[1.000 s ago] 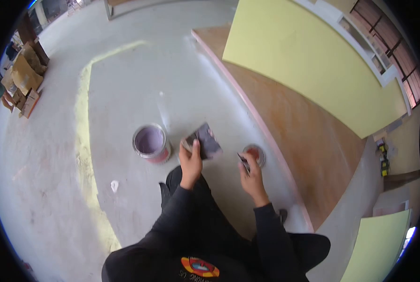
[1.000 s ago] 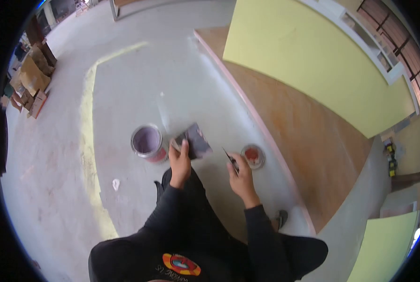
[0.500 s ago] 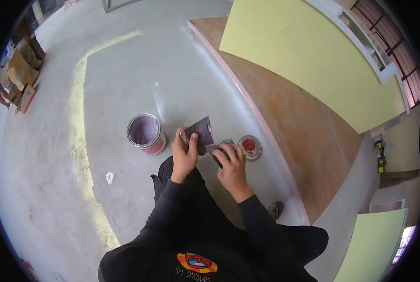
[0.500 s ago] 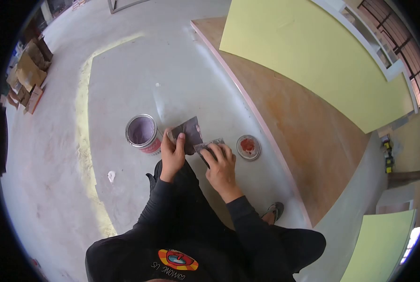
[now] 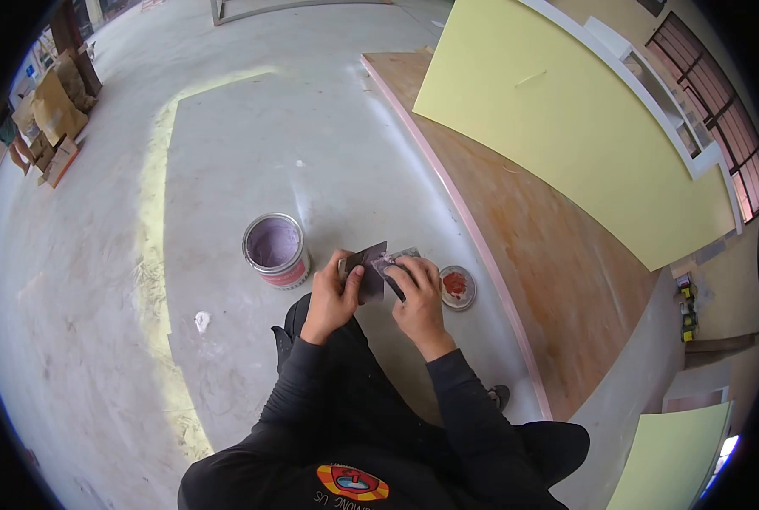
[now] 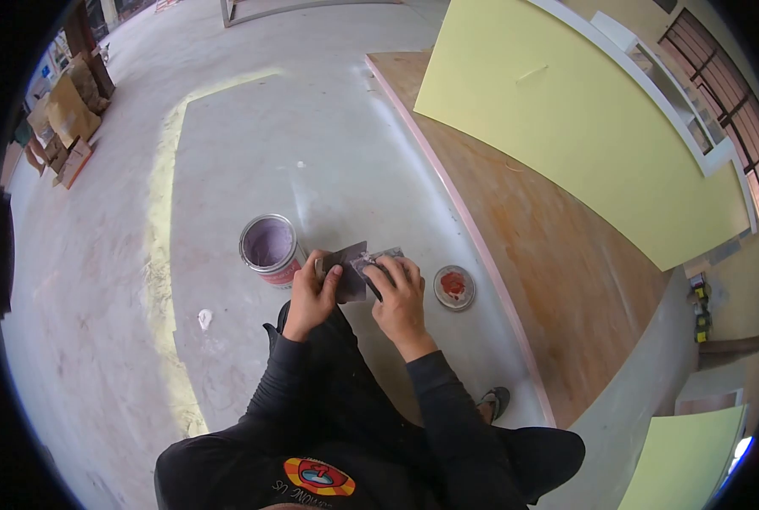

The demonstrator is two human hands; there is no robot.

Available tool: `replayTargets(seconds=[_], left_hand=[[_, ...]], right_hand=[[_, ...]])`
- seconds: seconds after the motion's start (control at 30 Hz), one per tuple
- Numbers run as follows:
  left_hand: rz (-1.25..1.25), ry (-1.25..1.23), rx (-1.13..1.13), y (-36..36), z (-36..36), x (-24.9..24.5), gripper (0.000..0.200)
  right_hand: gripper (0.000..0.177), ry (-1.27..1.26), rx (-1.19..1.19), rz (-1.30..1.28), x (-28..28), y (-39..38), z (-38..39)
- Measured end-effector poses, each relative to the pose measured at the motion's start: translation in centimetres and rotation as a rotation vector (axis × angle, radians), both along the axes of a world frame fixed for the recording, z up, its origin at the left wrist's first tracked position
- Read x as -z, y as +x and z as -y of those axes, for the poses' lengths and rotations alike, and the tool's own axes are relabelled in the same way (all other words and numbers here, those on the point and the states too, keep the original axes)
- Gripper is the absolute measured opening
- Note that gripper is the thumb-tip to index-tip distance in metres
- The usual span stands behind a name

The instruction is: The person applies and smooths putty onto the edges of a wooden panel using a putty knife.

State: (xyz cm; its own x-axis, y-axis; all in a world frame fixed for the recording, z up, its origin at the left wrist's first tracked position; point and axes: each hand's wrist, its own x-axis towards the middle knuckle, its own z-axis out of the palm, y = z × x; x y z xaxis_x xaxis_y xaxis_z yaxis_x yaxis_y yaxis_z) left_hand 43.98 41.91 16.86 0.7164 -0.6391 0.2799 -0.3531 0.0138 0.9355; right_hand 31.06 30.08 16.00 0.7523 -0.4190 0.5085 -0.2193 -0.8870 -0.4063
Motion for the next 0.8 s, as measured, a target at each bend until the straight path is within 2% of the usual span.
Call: replayTargets(seconds=[0.07, 0.2, 0.27, 0.3, 0.33, 0.4, 0.43, 0.47, 0.53, 0.6, 0.67, 0.7, 0.73, 0.8], left_hand=[[-0.097, -0.035, 0.042, -0.3, 0.0, 0.3, 0.015], [-0.04, 0.006, 0.084, -0.4, -0.3, 0.2, 0.016], [-0.015, 0.123, 0.345, -1.0, -0.1, 1.1, 0.019], [-0.244, 0.073, 0.369, -1.0, 0.1, 2.3, 0.017], [-0.244, 0.073, 0.369, -0.6, 0.5, 3.3, 0.017], [-0.712, -0.175, 0.187, 0.5, 1.5, 4.9, 0.016], [-0.834, -0.309, 0.071, 0.4, 2.6, 5.2, 0.018], [-0.842, -0.297, 0.066, 0.9, 3.1, 5.5, 0.018], [-1.592, -0.589, 0.405, 1.4, 3.0, 6.7, 0.026], [-1.707, -0.703, 0.701, 0.6, 4.3, 7.9, 0.027], [-1.905, -0.744, 0.602, -0.8, 6.1, 10.2, 0.032], [-2.02, -0.73, 0.247, -1.4, 7.3, 9.8, 0.038], [-2.033, -0.715, 0.239, -1.2, 7.7, 11.0, 0.038], [-1.827, -0.686, 1.239, -1.2, 8.2, 12.5, 0.046]], right_hand=[[0.055, 0.014, 0.006, 0.025, -0.4, 0.0, 0.6], [0.049, 0.031, 0.051, 0.137, -1.5, -0.1, 2.1], [0.047, 0.06, 0.094, 0.138, -1.4, -0.7, 3.4], [0.047, 0.127, 0.112, 0.194, -1.3, -1.0, 3.9], [0.046, 0.197, 0.132, 0.248, -1.2, -1.3, 4.1], [0.04, 0.217, 0.147, 0.269, -0.8, -1.7, 3.8], [0.038, 0.238, 0.142, 0.318, -0.5, -1.7, 3.5], [0.035, 0.266, 0.136, 0.363, -0.1, -1.8, 3.0], [0.033, 0.302, 0.106, 0.366, -0.1, -1.7, 1.1], [0.033, 0.332, 0.023, 0.418, -0.2, -1.2, -1.2], [0.04, 0.296, -0.115, 0.389, -0.6, -1.0, -3.0], [0.04, 0.309, -0.101, 0.381, -0.9, -1.1, -4.0], [0.043, 0.23, -0.141, 0.312, -1.1, -1.1, -4.9], [0.047, 0.15, -0.177, 0.166, -0.8, -1.2, -5.9]])
